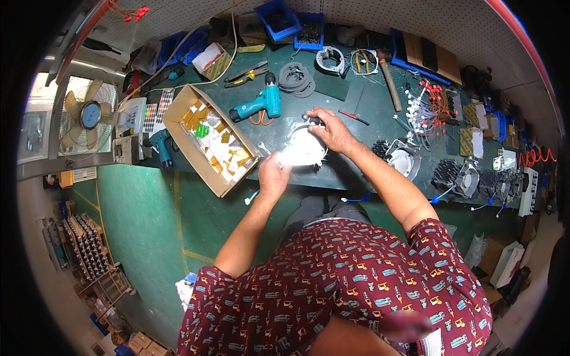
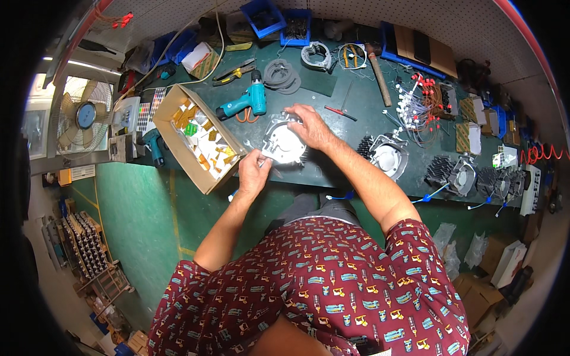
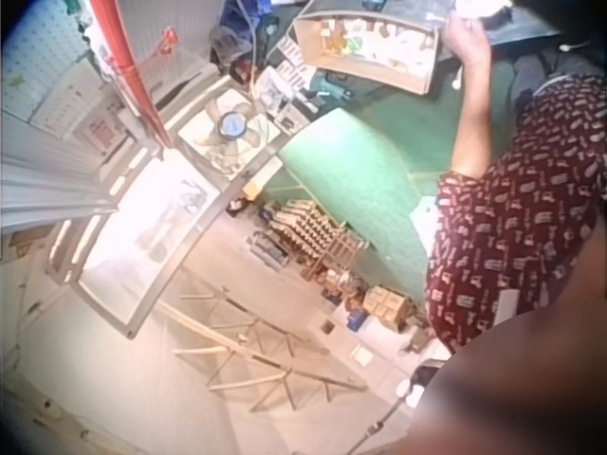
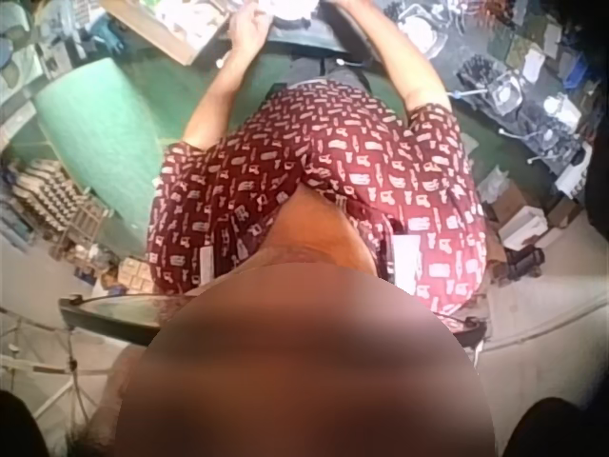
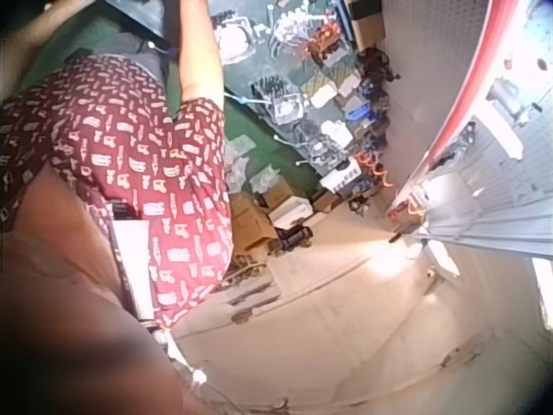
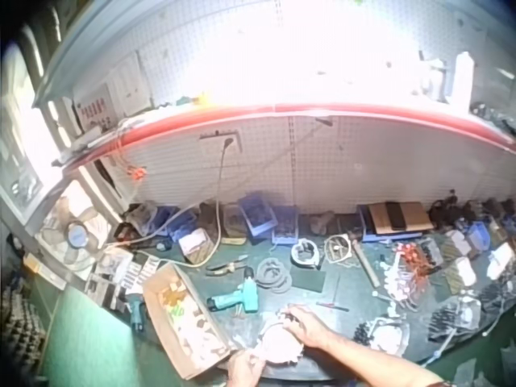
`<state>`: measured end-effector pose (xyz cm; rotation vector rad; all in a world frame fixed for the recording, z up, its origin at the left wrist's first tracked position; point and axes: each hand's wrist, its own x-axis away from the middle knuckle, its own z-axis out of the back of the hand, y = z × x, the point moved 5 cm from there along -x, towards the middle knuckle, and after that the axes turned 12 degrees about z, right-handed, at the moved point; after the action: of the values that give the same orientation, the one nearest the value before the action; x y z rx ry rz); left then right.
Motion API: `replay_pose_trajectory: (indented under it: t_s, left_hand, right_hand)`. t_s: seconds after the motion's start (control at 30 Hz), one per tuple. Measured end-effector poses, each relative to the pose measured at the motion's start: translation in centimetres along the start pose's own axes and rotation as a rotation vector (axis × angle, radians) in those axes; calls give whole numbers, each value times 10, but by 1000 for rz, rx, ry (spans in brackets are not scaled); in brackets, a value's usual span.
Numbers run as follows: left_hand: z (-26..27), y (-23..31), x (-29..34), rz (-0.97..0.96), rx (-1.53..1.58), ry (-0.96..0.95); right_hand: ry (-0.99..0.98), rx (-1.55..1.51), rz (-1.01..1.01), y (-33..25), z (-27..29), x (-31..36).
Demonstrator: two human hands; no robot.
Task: The person uses a pneumatic tool to fasten components on a circular metal housing, then switches to a blue-handled screwdriver to tighten screws and connect wires. The person handles multiple similar housings on a green workbench, moving them between positions while working.
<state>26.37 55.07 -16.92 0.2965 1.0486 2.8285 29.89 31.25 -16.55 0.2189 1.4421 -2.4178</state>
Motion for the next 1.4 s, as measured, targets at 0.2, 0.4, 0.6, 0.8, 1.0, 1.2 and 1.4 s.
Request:
replay_pose_trajectory:
  t_s: [0.2,0.4,0.6,0.8,1.0,1.2,1.4]
  left_hand:
    - [-16,-26,5,802,1074,-587]
    - [-17,-32,-5,738,1110,-692]
    - [-23,-29,7,209,615,-117]
    - [-25,-30,12,833,1284,-585]
    - [-15,-24,-8,495,732,-459]
    - [18,-1,10,27,85,-95]
    - [27,-80,52,332,31,-328]
  right_hand:
    - [-12,-12,2,3,0,-1]
    - [-1,-1,1,1,-1,-1]
    - [-5,12,5,6,-2,0]
    - [-9,0,-5,2,-2,-2]
    - [-12,-13,-5,6,-2,-2]
    - [-5,21,-4,1,1,-3]
    - [21,-14,9,-1,2,-3]
